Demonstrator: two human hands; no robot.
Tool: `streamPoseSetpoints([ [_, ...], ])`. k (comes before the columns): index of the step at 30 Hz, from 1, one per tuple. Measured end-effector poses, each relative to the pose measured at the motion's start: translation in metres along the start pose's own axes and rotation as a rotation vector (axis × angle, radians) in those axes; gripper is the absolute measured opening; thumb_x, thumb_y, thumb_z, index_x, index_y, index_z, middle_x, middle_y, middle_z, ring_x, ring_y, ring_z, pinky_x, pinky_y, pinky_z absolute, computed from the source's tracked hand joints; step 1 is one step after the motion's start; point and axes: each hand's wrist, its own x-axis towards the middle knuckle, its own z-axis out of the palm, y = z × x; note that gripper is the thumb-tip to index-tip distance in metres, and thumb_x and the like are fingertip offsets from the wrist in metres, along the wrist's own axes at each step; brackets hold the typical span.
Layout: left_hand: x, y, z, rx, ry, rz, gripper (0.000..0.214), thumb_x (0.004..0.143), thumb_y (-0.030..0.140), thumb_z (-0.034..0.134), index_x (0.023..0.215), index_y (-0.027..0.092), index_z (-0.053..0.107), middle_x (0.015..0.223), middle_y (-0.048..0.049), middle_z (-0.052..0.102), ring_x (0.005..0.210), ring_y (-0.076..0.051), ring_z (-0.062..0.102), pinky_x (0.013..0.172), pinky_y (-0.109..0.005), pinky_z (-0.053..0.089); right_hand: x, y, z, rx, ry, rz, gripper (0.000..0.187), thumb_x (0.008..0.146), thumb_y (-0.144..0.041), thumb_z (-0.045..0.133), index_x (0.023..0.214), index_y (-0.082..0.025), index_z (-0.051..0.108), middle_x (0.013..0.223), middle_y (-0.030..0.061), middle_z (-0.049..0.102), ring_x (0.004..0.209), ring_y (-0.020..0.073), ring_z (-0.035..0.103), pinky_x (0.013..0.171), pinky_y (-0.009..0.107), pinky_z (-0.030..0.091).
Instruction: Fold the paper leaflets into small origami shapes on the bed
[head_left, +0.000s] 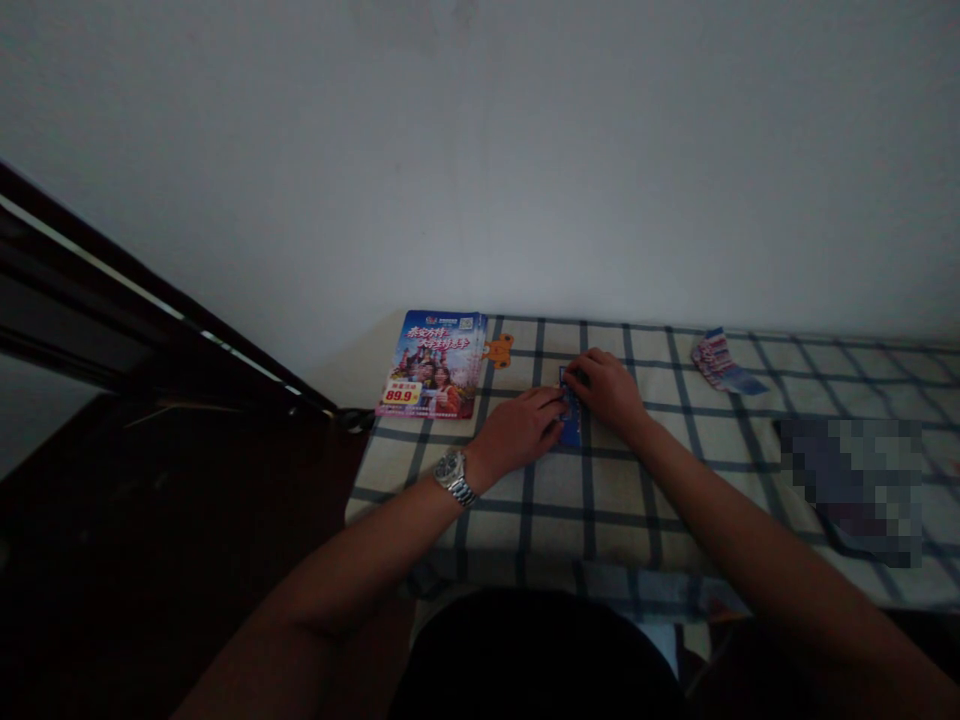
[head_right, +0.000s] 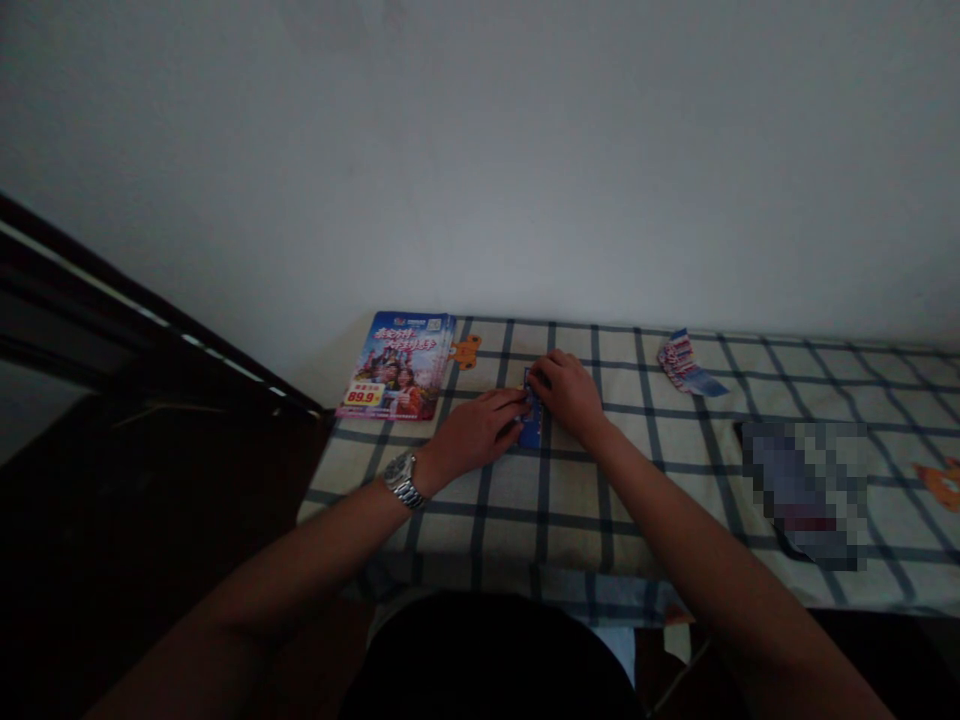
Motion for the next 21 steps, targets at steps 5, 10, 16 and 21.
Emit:
streamPoseSetpoints([
  [5,0.000,-0.001,0.001,0.008,0.002,0.013,0.032,0.103,0.027,0.056,0.133,0.017,0.063,0.143,-0.0112,0.061,0.132,-0.026,0.059,0.109,-0.043,0.055,-0.007,0.002,-0.007,0.071,-0.013,-0.048,0.019,0.101,-0.029,0.058,0.105,-0.022,0.075,0.107,0.0102,0.072,0.101,0.0284,0.066,0.093,0.045,0.053],
  [10,0.001,-0.001,0.000,0.024,0.006,0.034,0.031,0.104,0.029,0.056,0.132,0.018,0.063,0.141,-0.0114,0.063,0.131,-0.026,0.060,0.112,-0.044,0.053,-0.019,0.006,-0.010,0.101,-0.031,-0.120,0.025,0.101,-0.028,0.058,0.117,-0.024,0.076,0.120,0.0101,0.074,0.114,0.0293,0.066,0.101,0.049,0.053],
  [16,0.001,-0.001,-0.002,0.040,0.012,0.032,0.032,0.105,0.034,0.056,0.131,0.018,0.063,0.140,-0.0110,0.063,0.131,-0.026,0.059,0.115,-0.045,0.049,-0.027,0.005,-0.012,0.129,-0.020,-0.121,0.028,0.101,-0.028,0.057,0.124,-0.024,0.075,0.126,0.0099,0.074,0.118,0.0293,0.066,0.106,0.051,0.052],
  [21,0.000,-0.001,-0.005,0.052,0.026,0.000,0.033,0.105,0.036,0.056,0.130,0.017,0.064,0.142,-0.0116,0.061,0.130,-0.026,0.058,0.116,-0.044,0.048,-0.031,0.007,-0.010,0.144,0.009,-0.110,0.027,0.102,-0.030,0.058,0.122,-0.024,0.075,0.124,0.0100,0.073,0.117,0.0289,0.065,0.106,0.051,0.053],
])
